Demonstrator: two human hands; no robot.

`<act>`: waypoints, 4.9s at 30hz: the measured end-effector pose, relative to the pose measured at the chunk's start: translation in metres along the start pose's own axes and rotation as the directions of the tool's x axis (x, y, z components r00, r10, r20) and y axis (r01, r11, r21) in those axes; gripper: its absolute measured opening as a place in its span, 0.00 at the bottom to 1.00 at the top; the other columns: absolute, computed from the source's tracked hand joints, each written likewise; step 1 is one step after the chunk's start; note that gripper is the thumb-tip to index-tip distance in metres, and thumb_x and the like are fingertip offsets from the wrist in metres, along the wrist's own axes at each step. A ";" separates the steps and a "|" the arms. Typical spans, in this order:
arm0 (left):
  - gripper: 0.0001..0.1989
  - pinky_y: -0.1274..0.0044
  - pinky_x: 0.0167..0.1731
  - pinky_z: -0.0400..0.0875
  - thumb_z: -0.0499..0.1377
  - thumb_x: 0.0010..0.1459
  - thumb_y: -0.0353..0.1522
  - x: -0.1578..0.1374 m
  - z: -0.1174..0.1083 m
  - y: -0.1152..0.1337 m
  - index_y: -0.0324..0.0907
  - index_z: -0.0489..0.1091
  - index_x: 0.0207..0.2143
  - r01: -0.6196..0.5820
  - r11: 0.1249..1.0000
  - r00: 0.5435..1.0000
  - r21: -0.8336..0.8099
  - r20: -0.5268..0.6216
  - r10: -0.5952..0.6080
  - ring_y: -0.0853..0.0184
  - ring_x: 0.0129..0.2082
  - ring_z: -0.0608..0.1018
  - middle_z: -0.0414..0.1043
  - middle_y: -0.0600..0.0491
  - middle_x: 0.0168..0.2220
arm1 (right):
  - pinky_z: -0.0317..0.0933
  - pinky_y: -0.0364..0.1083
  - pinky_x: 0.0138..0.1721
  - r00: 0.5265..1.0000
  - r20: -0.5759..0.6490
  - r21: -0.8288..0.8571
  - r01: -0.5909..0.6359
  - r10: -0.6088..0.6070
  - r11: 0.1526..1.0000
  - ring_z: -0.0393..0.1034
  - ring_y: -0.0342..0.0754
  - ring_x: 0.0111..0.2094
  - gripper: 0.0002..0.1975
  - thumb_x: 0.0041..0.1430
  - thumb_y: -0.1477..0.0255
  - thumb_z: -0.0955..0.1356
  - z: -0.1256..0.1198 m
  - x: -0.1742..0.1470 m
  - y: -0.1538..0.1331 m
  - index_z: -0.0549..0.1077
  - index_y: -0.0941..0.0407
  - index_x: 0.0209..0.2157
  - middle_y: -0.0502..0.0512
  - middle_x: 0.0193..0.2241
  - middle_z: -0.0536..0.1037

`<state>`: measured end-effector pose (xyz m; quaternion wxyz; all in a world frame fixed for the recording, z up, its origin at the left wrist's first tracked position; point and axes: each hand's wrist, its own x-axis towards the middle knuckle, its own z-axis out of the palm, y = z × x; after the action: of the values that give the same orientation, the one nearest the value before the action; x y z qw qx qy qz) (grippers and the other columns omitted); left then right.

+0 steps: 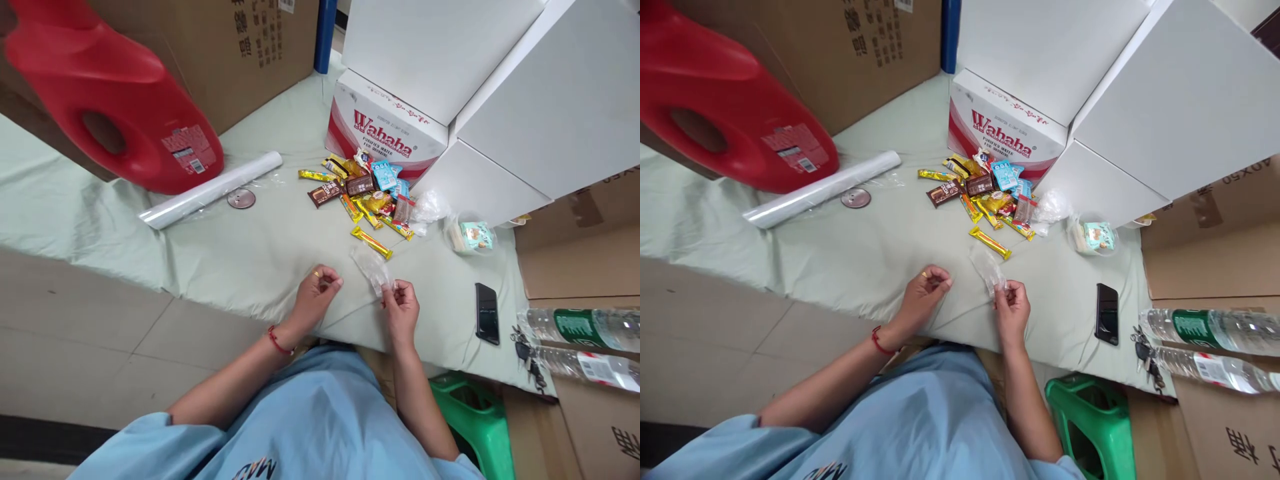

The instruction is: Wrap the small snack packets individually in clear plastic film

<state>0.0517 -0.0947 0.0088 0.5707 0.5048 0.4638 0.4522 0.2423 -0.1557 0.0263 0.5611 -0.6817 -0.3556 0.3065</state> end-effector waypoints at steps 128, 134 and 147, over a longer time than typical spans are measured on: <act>0.37 0.53 0.66 0.64 0.69 0.52 0.53 -0.018 -0.073 0.056 0.44 0.70 0.59 -0.172 0.763 0.982 0.623 0.051 0.180 0.46 0.66 0.69 0.69 0.40 0.63 | 0.58 0.63 0.68 0.910 0.395 -0.393 0.294 -0.129 0.871 0.64 0.61 0.66 0.40 0.53 0.52 0.79 -0.072 0.015 -0.034 0.71 0.48 0.65 0.61 0.64 0.73; 0.18 0.67 0.41 0.73 0.60 0.62 0.49 0.014 -0.012 0.036 0.44 0.72 0.31 -0.152 0.870 0.971 0.470 0.237 0.042 0.60 0.33 0.77 0.75 0.51 0.29 | 0.70 0.50 0.43 0.866 0.476 -0.296 0.322 -0.153 0.899 0.74 0.50 0.36 0.17 0.63 0.54 0.72 -0.009 0.027 -0.038 0.80 0.52 0.42 0.52 0.31 0.79; 0.15 0.78 0.17 0.58 0.58 0.62 0.47 0.027 -0.077 0.027 0.44 0.66 0.37 0.314 0.949 0.936 0.014 -0.171 -0.307 0.70 0.19 0.69 0.66 0.58 0.26 | 0.53 0.42 0.17 0.949 0.140 -0.024 -0.282 0.283 0.959 0.62 0.42 0.17 0.25 0.47 0.47 0.78 -0.039 0.026 0.005 0.72 0.54 0.29 0.41 0.17 0.65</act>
<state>-0.0209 -0.0540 0.0294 0.5837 0.3973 0.5928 0.3874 0.2893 -0.1555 0.0280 0.4836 -0.7030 -0.2940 0.4307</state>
